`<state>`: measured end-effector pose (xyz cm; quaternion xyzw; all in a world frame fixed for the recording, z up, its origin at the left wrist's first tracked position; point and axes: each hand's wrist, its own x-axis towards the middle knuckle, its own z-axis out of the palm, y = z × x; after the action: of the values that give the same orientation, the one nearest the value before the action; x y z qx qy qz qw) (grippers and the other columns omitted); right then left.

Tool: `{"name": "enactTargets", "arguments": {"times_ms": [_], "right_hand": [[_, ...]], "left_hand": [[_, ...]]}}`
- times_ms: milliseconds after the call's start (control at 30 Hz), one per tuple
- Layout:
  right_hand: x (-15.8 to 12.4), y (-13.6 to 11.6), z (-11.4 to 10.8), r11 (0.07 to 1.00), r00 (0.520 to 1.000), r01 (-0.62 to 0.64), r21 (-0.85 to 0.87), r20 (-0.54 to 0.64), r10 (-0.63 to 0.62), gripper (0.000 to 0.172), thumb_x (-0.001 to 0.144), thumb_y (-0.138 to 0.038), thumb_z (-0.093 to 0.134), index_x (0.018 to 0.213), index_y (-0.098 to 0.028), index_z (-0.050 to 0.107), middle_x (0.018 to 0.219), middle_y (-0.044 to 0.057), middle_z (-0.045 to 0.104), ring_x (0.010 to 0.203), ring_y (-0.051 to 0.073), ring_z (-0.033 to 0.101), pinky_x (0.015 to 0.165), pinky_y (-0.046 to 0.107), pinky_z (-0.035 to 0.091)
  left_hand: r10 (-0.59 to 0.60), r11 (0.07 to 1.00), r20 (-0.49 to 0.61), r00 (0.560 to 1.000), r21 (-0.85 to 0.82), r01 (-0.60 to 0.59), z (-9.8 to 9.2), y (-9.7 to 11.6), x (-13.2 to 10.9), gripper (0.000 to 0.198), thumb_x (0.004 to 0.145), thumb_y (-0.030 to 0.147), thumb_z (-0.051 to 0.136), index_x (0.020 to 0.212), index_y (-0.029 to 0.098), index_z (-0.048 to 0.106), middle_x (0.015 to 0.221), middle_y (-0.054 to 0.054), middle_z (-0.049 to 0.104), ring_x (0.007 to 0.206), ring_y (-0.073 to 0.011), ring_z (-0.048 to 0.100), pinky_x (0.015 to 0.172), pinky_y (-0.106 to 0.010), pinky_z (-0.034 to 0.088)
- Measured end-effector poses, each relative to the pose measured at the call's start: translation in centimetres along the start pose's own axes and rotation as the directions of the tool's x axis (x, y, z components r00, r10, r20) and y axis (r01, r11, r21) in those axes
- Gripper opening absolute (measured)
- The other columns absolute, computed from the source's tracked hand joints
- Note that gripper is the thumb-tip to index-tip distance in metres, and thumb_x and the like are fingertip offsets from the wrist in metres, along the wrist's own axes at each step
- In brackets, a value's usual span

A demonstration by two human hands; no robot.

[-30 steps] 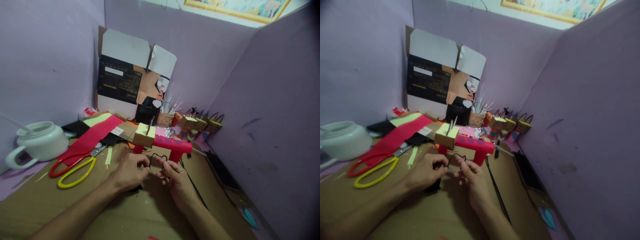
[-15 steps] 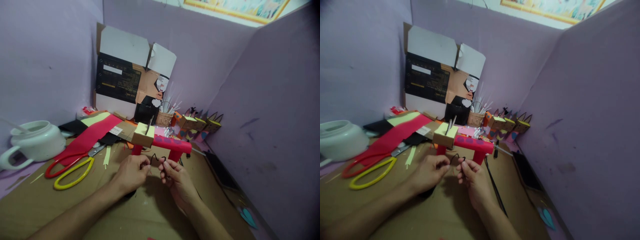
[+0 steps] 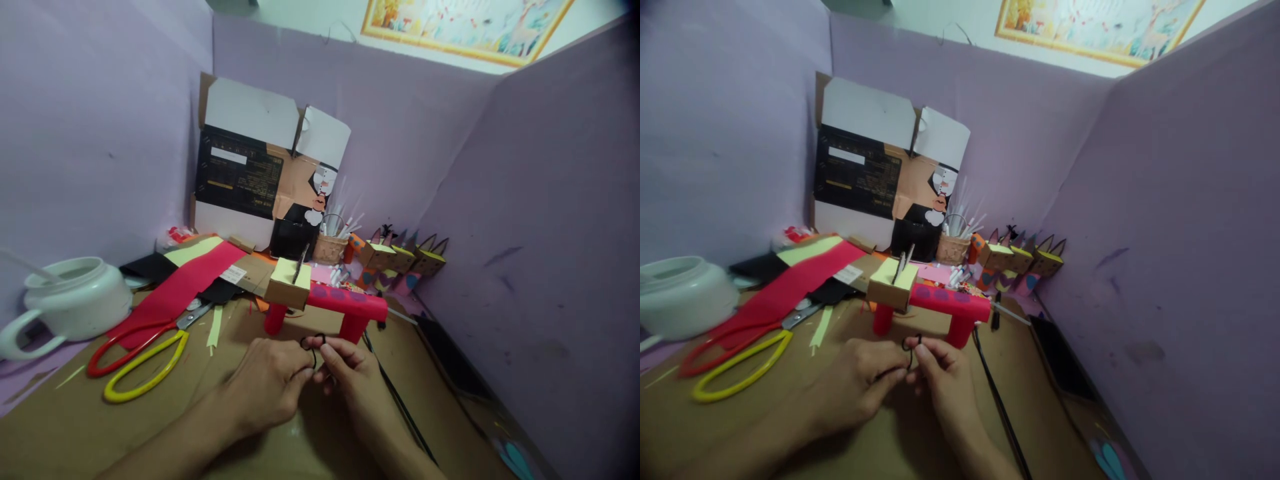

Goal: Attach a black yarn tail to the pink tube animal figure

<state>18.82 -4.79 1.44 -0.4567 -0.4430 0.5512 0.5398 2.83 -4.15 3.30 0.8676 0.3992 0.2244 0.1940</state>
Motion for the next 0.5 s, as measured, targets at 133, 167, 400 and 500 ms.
{"name": "enactTargets", "arguments": {"times_ms": [133,167,400,500], "right_hand": [[0.26,0.5,0.36,0.999,0.999,-0.05,-0.016,-0.011,0.05,0.043,0.053,-0.051,0.083,0.074,-0.014,0.076,0.054,0.003,0.065,0.042,0.01,0.055,0.037,0.019,0.041],[0.29,0.61,0.42,0.997,0.998,-0.066,-0.028,-0.011,0.066,0.046,0.049,-0.053,0.083,0.072,-0.014,0.076,0.052,0.002,0.064,0.041,0.01,0.055,0.037,0.019,0.041],[-0.02,0.45,0.3,0.986,0.999,-0.026,-0.167,0.033,0.032,0.052,0.047,-0.063,0.078,0.066,-0.015,0.076,0.05,0.001,0.062,0.039,0.009,0.052,0.039,0.02,0.042],[-0.08,0.27,0.08,0.98,0.996,-0.014,-0.197,0.083,0.031,0.051,0.05,-0.064,0.077,0.064,-0.015,0.075,0.051,0.001,0.061,0.04,0.008,0.051,0.041,0.02,0.041]], "left_hand": [[0.027,1.0,-0.045,0.999,-0.01,-0.028,0.12,-0.19,0.03,0.025,0.087,0.023,0.042,0.074,0.019,0.063,0.074,-0.003,0.065,0.065,-0.0136,0.058,0.06,-0.026,0.034],[0.018,1.0,-0.056,0.998,-0.007,-0.018,0.15,-0.23,0.06,0.025,0.087,0.023,0.042,0.073,0.019,0.063,0.073,-0.004,0.065,0.064,-0.0136,0.058,0.06,-0.026,0.034],[-0.031,1.0,-0.094,0.995,-0.003,0.031,0.27,-0.3,0.09,0.02,0.082,0.022,0.046,0.072,0.017,0.063,0.072,-0.004,0.066,0.064,-0.0149,0.059,0.059,-0.027,0.035],[-0.049,0.999,-0.096,0.994,-0.01,0.049,0.38,-0.32,0.01,0.02,0.082,0.023,0.047,0.072,0.017,0.064,0.072,-0.004,0.067,0.065,-0.0154,0.06,0.06,-0.027,0.035]]}}
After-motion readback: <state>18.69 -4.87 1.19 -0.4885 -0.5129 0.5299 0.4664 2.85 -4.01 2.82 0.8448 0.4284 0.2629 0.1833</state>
